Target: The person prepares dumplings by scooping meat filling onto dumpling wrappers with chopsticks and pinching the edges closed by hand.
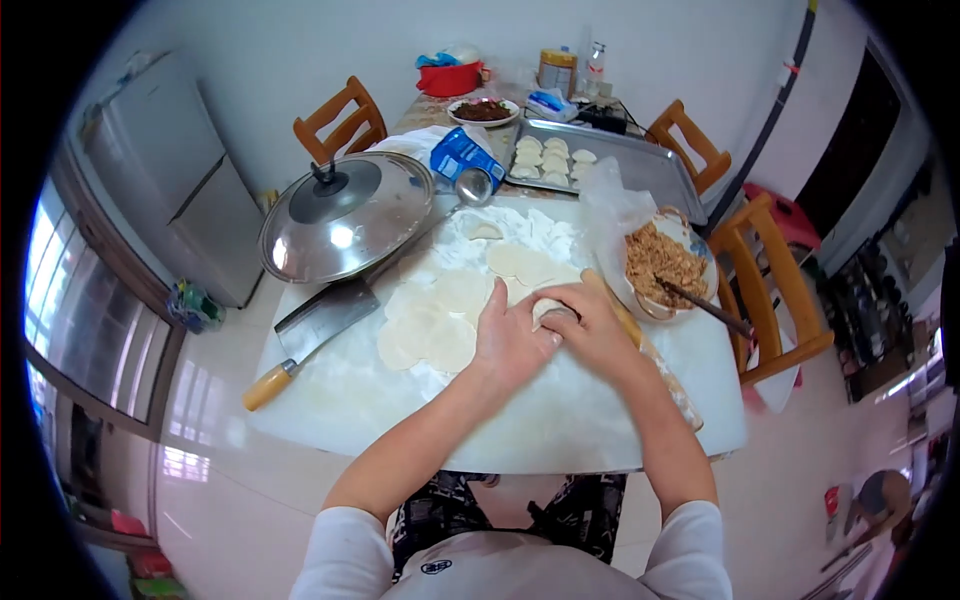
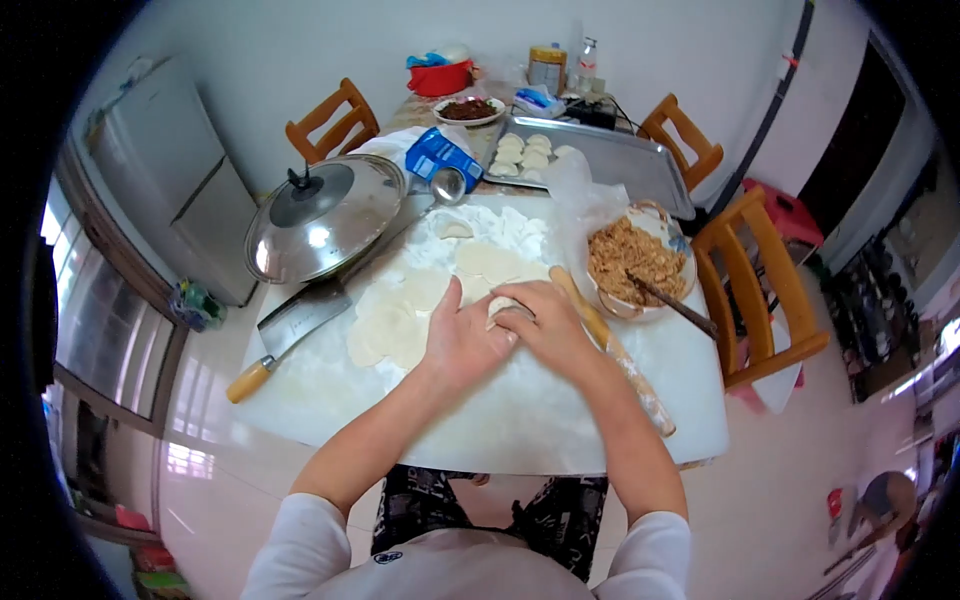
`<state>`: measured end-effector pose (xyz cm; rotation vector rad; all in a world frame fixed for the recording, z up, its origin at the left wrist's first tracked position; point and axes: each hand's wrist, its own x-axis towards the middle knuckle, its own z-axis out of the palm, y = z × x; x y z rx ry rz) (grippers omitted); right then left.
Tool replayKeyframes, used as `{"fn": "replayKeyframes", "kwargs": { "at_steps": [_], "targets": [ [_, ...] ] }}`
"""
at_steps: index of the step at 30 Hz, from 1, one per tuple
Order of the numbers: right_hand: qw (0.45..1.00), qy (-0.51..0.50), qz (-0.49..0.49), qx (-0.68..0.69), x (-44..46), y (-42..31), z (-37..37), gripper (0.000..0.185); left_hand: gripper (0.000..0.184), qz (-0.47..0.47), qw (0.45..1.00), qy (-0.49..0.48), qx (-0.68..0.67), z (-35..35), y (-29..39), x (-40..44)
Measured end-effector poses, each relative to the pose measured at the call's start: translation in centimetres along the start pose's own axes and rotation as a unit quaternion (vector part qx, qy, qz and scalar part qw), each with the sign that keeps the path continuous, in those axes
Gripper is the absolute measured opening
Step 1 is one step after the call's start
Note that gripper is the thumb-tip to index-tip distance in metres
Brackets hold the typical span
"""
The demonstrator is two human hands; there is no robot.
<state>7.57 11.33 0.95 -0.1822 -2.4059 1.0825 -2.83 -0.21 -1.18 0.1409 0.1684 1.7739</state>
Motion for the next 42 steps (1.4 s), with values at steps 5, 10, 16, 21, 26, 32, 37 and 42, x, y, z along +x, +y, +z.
{"fn": "replayKeyframes", "kwargs": {
  "at_steps": [5, 10, 16, 21, 26, 32, 37, 42],
  "targets": [
    [0.977, -0.002, 0.143, 0.158, 1.0, -1.0, 0.6, 0.026, 0.071, 0.065, 0.993, 0.074, -0.058, 0.4, -1.8, 0.3],
    [0.986, -0.020, 0.160, 0.040, 6.3, 0.3, 1.5, 0.030, 0.044, 0.060, 0.985, 0.160, 0.008, 0.3, -3.6, -0.2],
    [0.990, -0.090, 0.108, -0.018, 14.2, 1.9, 6.8, 0.032, 0.019, -0.050, 0.983, 0.164, 0.067, 0.2, -4.6, -0.5],
    [0.991, -0.058, 0.099, -0.074, 16.9, 1.8, 9.1, 0.028, 0.016, -0.010, 0.978, 0.191, 0.082, 0.4, -3.4, -0.3],
    [0.993, 0.010, 0.080, -0.088, 16.0, 1.4, 5.7, 0.024, 0.017, -0.021, 0.980, 0.180, 0.081, 0.0, -3.5, 0.1],
    [0.968, -0.076, 0.110, -0.213, 13.1, 5.9, 0.3, 0.025, 0.014, -0.050, 0.978, 0.180, 0.096, 0.3, -3.4, 0.0],
    [0.967, -0.085, 0.090, -0.222, 10.7, 5.6, 0.5, 0.031, 0.015, -0.059, 0.981, 0.147, 0.110, 0.3, -2.8, 0.1],
    [0.955, -0.068, 0.044, -0.287, 10.5, 6.9, 0.6, 0.032, 0.016, -0.058, 0.980, 0.138, 0.131, 0.1, -2.4, 0.3]
  ]
}}
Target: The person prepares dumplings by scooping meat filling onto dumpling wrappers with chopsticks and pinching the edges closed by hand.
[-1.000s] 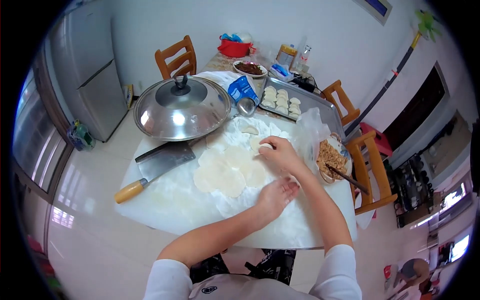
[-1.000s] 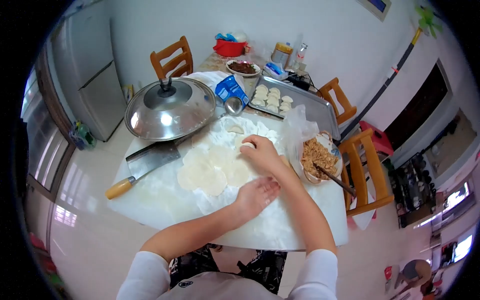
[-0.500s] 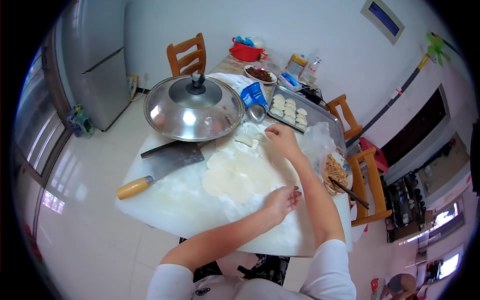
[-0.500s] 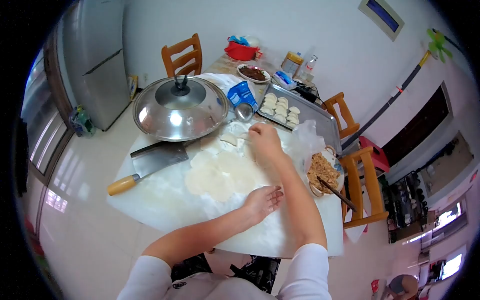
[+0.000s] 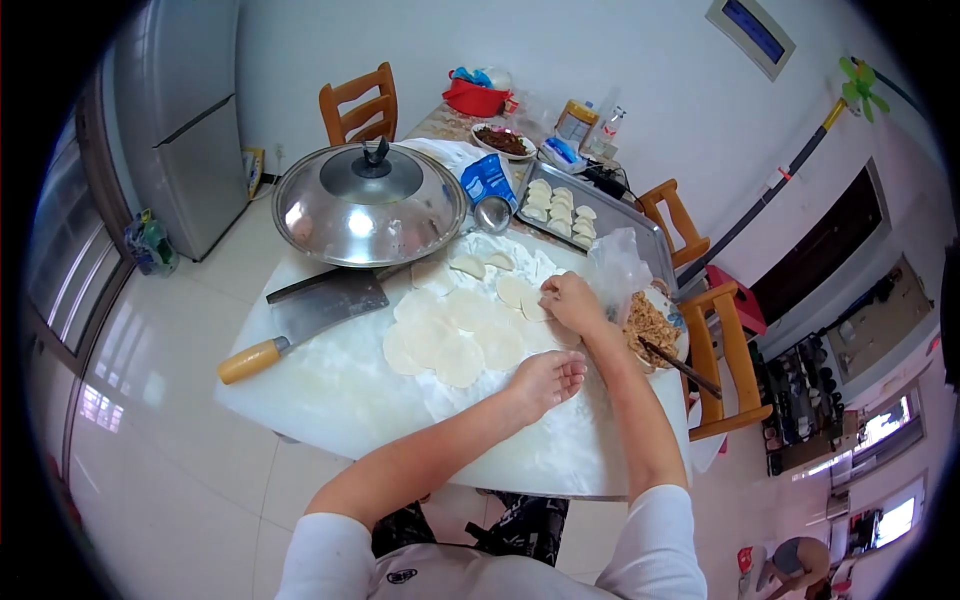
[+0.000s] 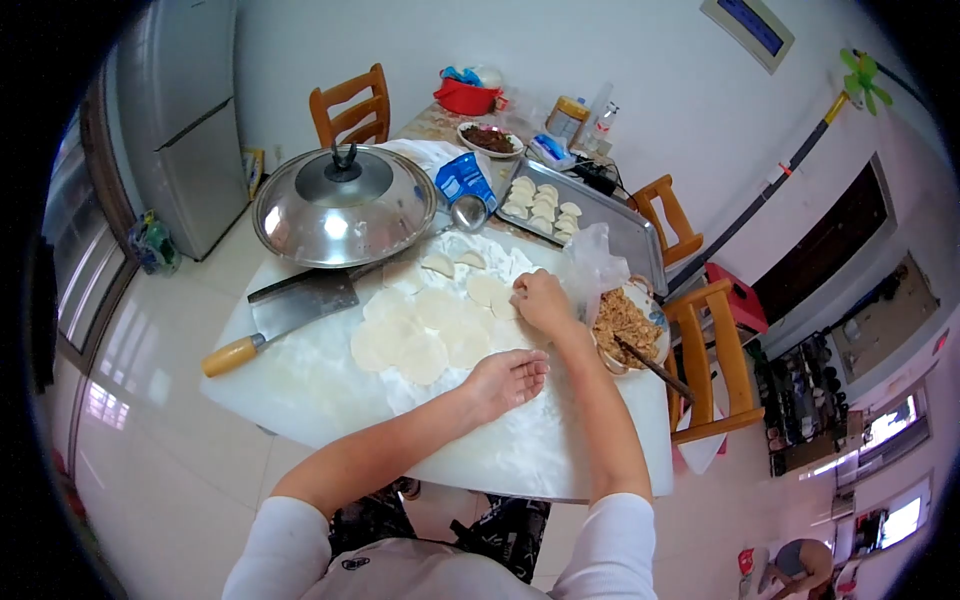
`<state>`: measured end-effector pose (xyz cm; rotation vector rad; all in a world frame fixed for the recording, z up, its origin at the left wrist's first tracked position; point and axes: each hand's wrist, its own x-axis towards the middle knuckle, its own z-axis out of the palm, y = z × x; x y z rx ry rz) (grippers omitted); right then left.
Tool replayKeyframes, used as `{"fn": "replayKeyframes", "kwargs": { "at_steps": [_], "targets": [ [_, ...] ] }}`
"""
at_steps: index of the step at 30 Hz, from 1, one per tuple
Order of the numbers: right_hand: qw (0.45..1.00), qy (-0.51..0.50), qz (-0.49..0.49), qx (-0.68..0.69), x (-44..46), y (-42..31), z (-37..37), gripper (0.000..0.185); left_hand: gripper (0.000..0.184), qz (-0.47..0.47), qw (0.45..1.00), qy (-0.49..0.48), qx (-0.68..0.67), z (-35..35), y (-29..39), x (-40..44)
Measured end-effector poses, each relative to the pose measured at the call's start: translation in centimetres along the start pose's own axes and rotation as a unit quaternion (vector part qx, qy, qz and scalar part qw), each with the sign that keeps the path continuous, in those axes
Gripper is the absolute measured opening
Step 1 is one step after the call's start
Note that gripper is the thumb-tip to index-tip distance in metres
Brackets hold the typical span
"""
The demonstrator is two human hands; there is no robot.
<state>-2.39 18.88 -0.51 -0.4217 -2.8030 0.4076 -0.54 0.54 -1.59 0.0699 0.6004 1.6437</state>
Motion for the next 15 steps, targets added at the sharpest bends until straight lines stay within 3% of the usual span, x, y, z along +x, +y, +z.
{"fn": "replayKeyframes", "kwargs": {
  "at_steps": [1, 2, 5, 7, 11, 13, 15],
  "targets": [
    [0.996, 0.061, -0.061, -0.003, 0.0, 0.2, 0.3, 0.030, 0.016, -0.003, 1.000, 0.001, 0.002, 0.0, 0.0, 0.1],
    [0.996, 0.061, -0.063, -0.005, 0.0, 0.5, 0.6, 0.030, 0.016, -0.006, 1.000, 0.003, 0.003, 0.0, -0.1, 0.2],
    [0.995, 0.026, -0.039, 0.088, 0.2, -0.7, 0.5, 0.026, 0.017, -0.011, 1.000, 0.004, 0.014, 0.3, 0.3, -0.3],
    [0.999, 0.028, 0.014, -0.020, 0.1, -1.1, 0.4, 0.022, 0.017, -0.006, 1.000, 0.001, 0.012, 0.3, 0.4, -0.4],
    [0.999, 0.012, 0.029, -0.031, 0.2, -0.9, -0.1, 0.017, 0.018, 0.006, 1.000, -0.004, 0.021, 0.2, 0.4, 0.0],
    [0.997, 0.078, -0.008, -0.004, 0.0, -1.1, -0.4, 0.014, 0.020, 0.010, 1.000, -0.001, 0.005, 0.1, 0.2, 0.2],
    [0.992, 0.104, 0.027, 0.068, -0.3, -2.3, -0.9, 0.013, 0.023, 0.015, 1.000, 0.002, -0.010, -0.1, 0.3, 0.5]
  ]
}}
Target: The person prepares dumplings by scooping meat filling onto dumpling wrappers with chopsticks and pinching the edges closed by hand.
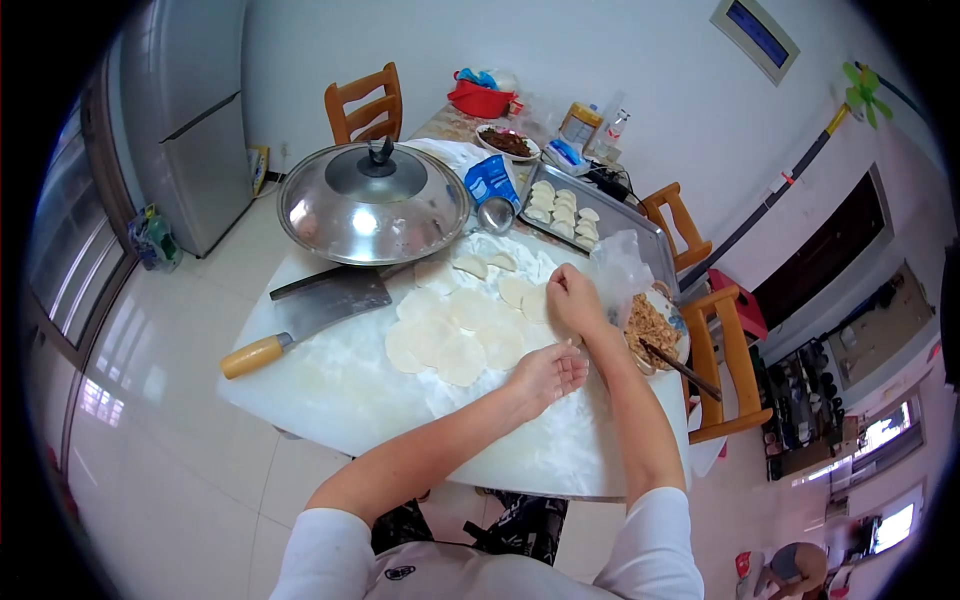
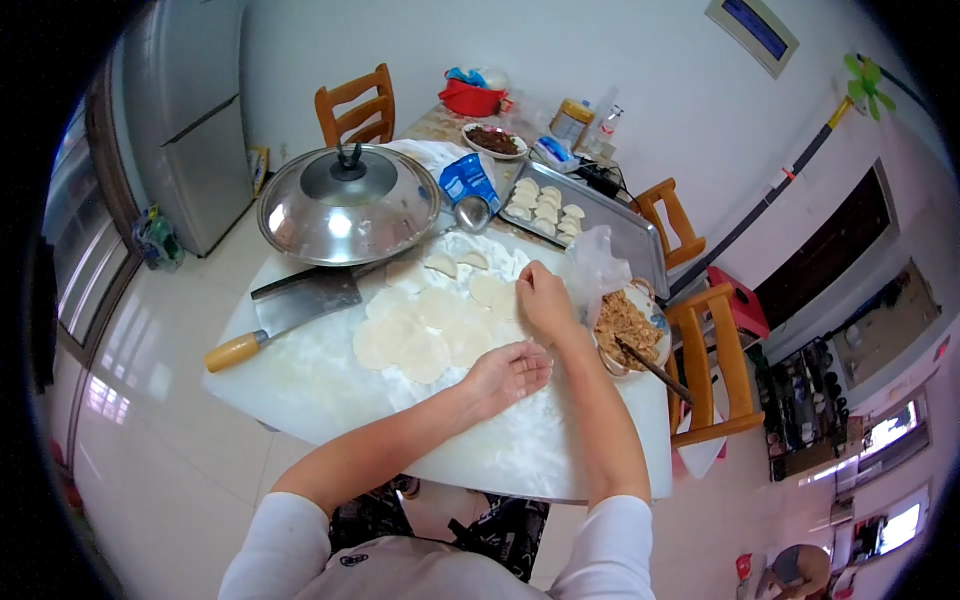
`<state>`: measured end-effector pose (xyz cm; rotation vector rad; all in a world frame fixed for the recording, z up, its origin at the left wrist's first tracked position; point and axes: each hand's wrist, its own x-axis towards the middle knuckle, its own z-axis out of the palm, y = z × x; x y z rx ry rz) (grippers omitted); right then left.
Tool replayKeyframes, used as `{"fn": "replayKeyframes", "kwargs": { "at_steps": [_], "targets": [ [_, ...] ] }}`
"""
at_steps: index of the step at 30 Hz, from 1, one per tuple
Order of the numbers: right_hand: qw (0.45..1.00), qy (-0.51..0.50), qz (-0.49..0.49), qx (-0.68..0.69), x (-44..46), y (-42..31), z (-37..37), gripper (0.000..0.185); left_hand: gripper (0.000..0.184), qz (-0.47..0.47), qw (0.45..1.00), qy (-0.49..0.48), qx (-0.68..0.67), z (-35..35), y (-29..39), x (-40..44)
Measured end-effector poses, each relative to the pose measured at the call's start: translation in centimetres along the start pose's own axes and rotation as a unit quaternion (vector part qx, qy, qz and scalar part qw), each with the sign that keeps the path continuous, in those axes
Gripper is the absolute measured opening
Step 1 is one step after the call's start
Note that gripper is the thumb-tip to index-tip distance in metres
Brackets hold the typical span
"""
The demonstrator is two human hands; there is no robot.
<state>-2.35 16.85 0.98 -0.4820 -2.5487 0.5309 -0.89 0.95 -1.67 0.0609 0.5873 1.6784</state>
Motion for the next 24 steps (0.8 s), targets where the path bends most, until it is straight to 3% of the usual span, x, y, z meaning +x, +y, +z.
{"fn": "replayKeyframes", "kwargs": {
  "at_steps": [2, 4, 5, 7, 8, 10, 15, 17, 18, 21, 24],
  "targets": [
    [0.996, 0.027, 0.043, 0.069, -0.5, -0.9, -0.9, 0.012, 0.037, 0.023, 0.998, -0.006, -0.055, -0.3, 0.0, 0.4],
    [0.971, 0.025, 0.062, 0.227, -0.8, -1.6, -2.2, 0.013, 0.044, 0.045, 0.996, -0.009, -0.078, 0.3, 0.5, 0.0],
    [0.971, 0.027, 0.064, 0.228, -1.4, -1.9, -3.0, 0.013, 0.052, 0.067, 0.993, -0.011, -0.101, 0.5, 0.7, -0.1],
    [0.914, -0.011, 0.101, 0.393, -3.1, -4.2, -5.2, 0.016, 0.053, 0.096, 0.987, -0.060, -0.114, 0.5, 1.3, -0.1],
    [0.913, -0.007, 0.103, 0.394, -3.9, -4.3, -5.7, 0.016, 0.053, 0.126, 0.978, -0.110, -0.128, 0.6, 1.5, -0.2],
    [0.893, -0.067, 0.126, 0.427, -5.6, -4.3, -6.4, 0.021, 0.051, 0.143, 0.977, -0.120, -0.106, 0.4, 1.6, 0.1],
    [0.906, -0.042, 0.127, 0.401, -11.3, -3.4, -8.2, 0.018, 0.042, 0.155, 0.981, -0.071, -0.090, -0.2, 1.7, 0.4],
    [0.946, -0.011, 0.168, 0.276, -14.0, -2.0, -9.8, 0.012, 0.039, 0.141, 0.983, -0.066, -0.095, -0.1, 1.9, 0.2],
    [0.925, 0.009, 0.227, 0.304, -15.1, -1.7, -10.5, 0.013, 0.037, 0.136, 0.986, -0.062, -0.079, 0.0, 2.0, 0.1],
    [0.947, 0.045, 0.219, 0.232, -18.5, -1.0, -13.4, 0.015, 0.034, 0.126, 0.989, -0.060, -0.050, 0.6, 1.9, -0.4],
    [0.934, 0.088, 0.263, 0.224, -20.0, 1.6, -14.9, 0.013, 0.033, 0.103, 0.992, -0.068, -0.025, 1.2, 1.6, -1.1]
  ]
}}
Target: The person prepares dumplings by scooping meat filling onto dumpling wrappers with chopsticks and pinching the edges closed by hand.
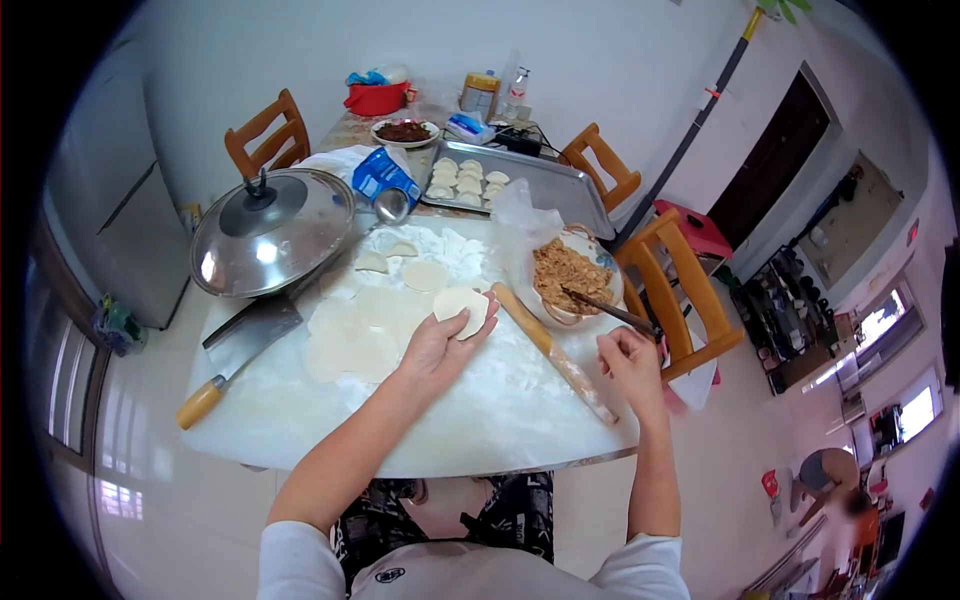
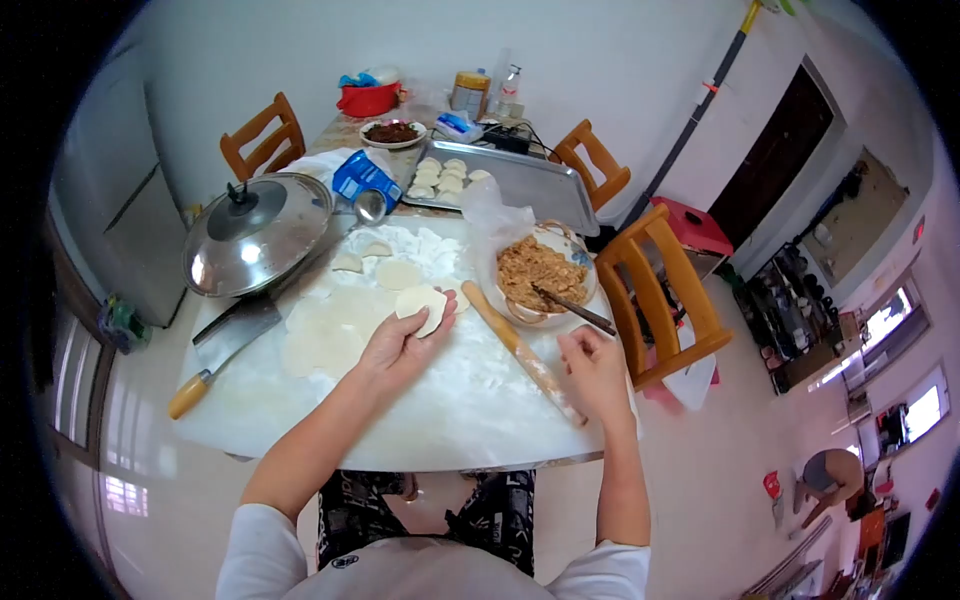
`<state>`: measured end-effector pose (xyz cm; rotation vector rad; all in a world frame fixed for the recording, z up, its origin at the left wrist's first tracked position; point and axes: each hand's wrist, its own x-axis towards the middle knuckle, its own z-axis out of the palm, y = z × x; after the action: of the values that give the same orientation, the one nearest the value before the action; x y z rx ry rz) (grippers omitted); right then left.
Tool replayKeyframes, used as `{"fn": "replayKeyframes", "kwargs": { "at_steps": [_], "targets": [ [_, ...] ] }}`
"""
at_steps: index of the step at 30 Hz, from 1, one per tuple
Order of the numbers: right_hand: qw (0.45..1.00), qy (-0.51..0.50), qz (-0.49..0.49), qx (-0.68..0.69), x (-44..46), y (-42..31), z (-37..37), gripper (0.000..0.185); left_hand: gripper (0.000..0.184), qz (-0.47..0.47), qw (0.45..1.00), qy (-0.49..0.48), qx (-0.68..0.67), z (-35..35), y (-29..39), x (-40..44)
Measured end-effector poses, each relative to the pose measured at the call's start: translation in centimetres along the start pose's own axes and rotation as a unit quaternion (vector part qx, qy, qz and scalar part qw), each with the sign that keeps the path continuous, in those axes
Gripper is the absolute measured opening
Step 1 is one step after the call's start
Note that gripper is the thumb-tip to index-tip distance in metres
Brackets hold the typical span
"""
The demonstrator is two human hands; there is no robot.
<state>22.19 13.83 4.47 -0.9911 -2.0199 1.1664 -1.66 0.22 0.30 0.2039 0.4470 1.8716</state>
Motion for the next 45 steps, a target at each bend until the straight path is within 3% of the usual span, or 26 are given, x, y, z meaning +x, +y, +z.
{"fn": "replayKeyframes", "kwargs": {
  "at_steps": [3, 5, 6, 7, 9, 10, 13, 14, 15, 17, 19, 21, 22, 23, 25, 28, 45],
  "targets": [
    [0.998, 0.057, 0.008, 0.035, 1.3, 0.7, -0.9, 0.023, 0.032, -0.027, 0.999, -0.011, 0.022, 0.7, -0.5, -0.4],
    [0.986, 0.099, -0.112, 0.069, 2.7, 0.5, -0.1, 0.033, 0.032, -0.036, 0.999, -0.011, 0.037, 0.7, -0.6, -0.4],
    [0.987, 0.094, -0.123, -0.048, 3.5, 0.6, -0.2, 0.027, 0.032, -0.061, 0.998, -0.009, 0.001, 0.6, -0.7, -0.4],
    [0.987, 0.093, -0.121, -0.046, 4.2, 0.6, 0.1, 0.027, 0.032, -0.086, 0.996, -0.005, -0.036, 0.5, -0.8, -0.3],
    [0.956, 0.084, -0.263, -0.099, 5.6, 0.1, 1.2, 0.019, 0.033, -0.085, 0.996, -0.006, -0.018, 0.3, -0.9, -0.3],
    [0.949, 0.063, -0.289, -0.111, 6.1, 0.0, 1.2, 0.018, 0.034, -0.084, 0.996, -0.009, -0.001, 0.2, -0.9, -0.3],
    [0.961, 0.073, -0.261, -0.046, 7.0, -1.9, 1.2, 0.021, 0.032, -0.058, 0.998, 0.009, 0.023, 0.3, -0.7, -0.3],
    [0.948, 0.112, -0.288, -0.079, 7.3, -2.3, 1.0, 0.025, 0.032, -0.056, 0.998, 0.010, 0.026, 0.3, -0.6, -0.2],
    [0.949, 0.142, -0.279, -0.025, 7.8, -2.4, 1.2, 0.035, 0.032, -0.049, 0.997, 0.003, 0.055, 0.1, -0.5, -0.2],
    [0.949, 0.174, -0.261, 0.026, 8.4, -2.9, 0.8, 0.034, 0.032, -0.043, 0.996, 0.003, 0.083, 0.0, -0.3, -0.1],
    [0.957, 0.164, -0.231, 0.064, 8.7, -3.2, 1.2, 0.031, 0.032, -0.047, 0.995, 0.010, 0.089, 0.3, -0.4, -0.2],
    [0.958, 0.166, -0.235, 0.018, 9.9, -1.9, 1.8, 0.026, 0.032, -0.048, 0.994, 0.004, 0.098, 0.1, -0.9, -0.2],
    [0.938, 0.183, -0.292, -0.016, 10.8, -0.7, 2.2, 0.024, 0.033, -0.047, 0.993, -0.006, 0.109, 0.1, -1.0, -0.2],
    [0.939, 0.184, -0.289, -0.014, 11.2, 0.4, 2.1, 0.024, 0.033, -0.050, 0.993, -0.003, 0.111, 0.2, -0.9, -0.2],
    [0.955, 0.169, -0.215, 0.115, 10.1, -0.1, 2.3, 0.023, 0.035, -0.081, 0.995, 0.018, 0.052, 0.4, -1.1, -0.5],
    [0.962, 0.178, -0.187, 0.093, 10.1, 0.1, 2.2, 0.023, 0.038, -0.107, 0.994, -0.016, -0.004, -0.6, -1.4, -0.2],
    [0.963, 0.128, -0.164, 0.169, 10.4, 1.9, 2.5, 0.023, 0.043, -0.115, 0.993, -0.009, 0.021, -0.5, -1.6, -0.2]
  ]
}}
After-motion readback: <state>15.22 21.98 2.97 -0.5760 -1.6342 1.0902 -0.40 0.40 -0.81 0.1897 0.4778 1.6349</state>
